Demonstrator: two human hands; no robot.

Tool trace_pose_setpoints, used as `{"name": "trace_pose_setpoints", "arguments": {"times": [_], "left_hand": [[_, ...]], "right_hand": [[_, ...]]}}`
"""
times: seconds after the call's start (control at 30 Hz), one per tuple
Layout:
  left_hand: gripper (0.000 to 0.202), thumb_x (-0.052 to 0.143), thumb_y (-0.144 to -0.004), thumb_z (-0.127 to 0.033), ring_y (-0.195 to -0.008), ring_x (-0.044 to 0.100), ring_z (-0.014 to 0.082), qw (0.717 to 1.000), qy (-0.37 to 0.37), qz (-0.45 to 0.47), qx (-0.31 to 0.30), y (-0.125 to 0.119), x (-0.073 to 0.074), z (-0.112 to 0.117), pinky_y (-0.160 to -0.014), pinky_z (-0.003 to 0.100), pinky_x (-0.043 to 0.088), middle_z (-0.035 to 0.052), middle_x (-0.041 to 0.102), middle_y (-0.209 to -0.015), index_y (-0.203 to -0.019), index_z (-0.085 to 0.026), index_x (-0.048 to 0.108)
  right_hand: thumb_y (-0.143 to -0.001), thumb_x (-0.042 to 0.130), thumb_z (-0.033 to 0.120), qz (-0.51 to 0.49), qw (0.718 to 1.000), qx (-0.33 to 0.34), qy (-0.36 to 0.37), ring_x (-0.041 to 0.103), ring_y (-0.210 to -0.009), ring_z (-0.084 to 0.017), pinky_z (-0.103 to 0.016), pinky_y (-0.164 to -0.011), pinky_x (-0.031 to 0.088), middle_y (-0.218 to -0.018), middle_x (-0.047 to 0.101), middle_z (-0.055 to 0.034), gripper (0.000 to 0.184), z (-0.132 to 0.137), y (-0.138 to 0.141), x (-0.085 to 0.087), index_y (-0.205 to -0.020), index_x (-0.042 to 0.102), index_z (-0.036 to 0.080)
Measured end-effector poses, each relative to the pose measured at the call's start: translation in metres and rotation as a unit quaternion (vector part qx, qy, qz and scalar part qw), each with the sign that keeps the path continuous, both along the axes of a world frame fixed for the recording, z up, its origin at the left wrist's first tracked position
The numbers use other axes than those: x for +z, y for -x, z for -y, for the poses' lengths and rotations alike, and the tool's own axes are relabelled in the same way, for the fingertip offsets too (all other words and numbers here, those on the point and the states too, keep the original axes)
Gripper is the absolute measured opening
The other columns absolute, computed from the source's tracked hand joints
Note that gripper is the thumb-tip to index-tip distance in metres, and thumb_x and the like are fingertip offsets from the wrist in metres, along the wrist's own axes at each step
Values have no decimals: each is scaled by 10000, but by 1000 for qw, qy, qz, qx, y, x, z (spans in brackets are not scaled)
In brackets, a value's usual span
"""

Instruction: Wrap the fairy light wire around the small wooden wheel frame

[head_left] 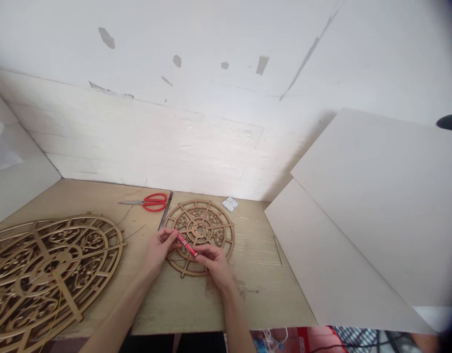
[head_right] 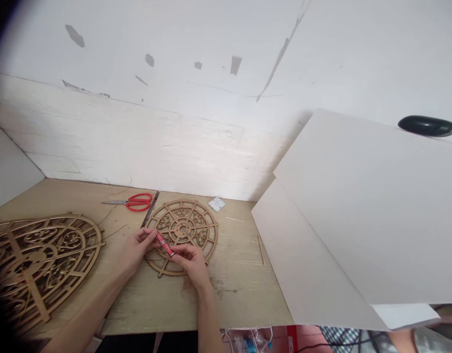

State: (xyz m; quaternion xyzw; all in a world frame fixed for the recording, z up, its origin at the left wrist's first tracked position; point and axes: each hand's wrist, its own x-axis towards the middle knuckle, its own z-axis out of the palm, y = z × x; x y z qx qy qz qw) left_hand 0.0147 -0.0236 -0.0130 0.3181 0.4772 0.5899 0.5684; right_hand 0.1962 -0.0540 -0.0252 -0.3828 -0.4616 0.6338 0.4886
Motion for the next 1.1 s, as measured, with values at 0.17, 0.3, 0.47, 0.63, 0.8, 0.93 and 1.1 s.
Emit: {"name": "trace_pose_setpoints", "arguments": {"times": [0.17,0.3,0.47,0.63,0.8,0.93,1.1], "left_hand": [[480,893,-488,-513,-623,690,179,1000,-3,13,2,-1,0,3,-650,289,608,73,713,-669,-655,-125,665],[493,906,-455,-504,-597,681,167,1000,7,18,7,0,0,5,-624,267,603,72,714,-662,-657,-119,675],[484,906,-476,-480,-616,688,163,1000,6,25,1,1,0,5,-611,251,602,70,723,-694,-708,-124,674],[477,908,-484,-467,-626,690,157,999,13,38,3,1,-1,3,-599,232,599,75,728,-713,-716,-126,668],[483,921,-458,-448,-623,678,146,998,18,62,24,2,-1,3,-587,217,594,67,720,-708,-710,-122,669],[453,932,-445,-408,-628,662,125,991,2,101,83,3,0,1,-589,199,587,35,701,-693,-675,-126,664],[419,929,-468,-375,-613,649,112,987,-7,122,106,5,-2,-1,-594,202,584,32,701,-694,-675,-121,668]], "right_hand": [[-657,836,330,19,999,-25,10,704,-801,-212,-331,-777,533,-860,781,-60,188,0,-1,2,-811,806,227],[-619,858,313,-4,1000,-7,28,714,-769,-214,-348,-798,544,-821,783,-52,189,-1,-1,2,-779,805,229],[-624,863,335,-38,999,-13,35,718,-757,-203,-355,-807,557,-838,783,-29,266,1,0,-1,-867,798,247],[-664,843,339,-18,1000,-10,16,726,-802,-201,-341,-825,553,-872,784,-29,250,4,1,1,-893,793,253],[-665,836,342,-20,999,-37,15,726,-776,-198,-328,-788,560,-836,784,-24,235,5,3,3,-882,792,263],[-677,822,357,-25,993,-116,6,704,-715,-198,-326,-709,559,-752,767,-32,194,5,0,-1,-832,785,247],[-701,796,371,-39,972,-231,-19,684,-769,-208,-352,-730,545,-828,757,-55,190,2,-6,-3,-817,763,224]]}}
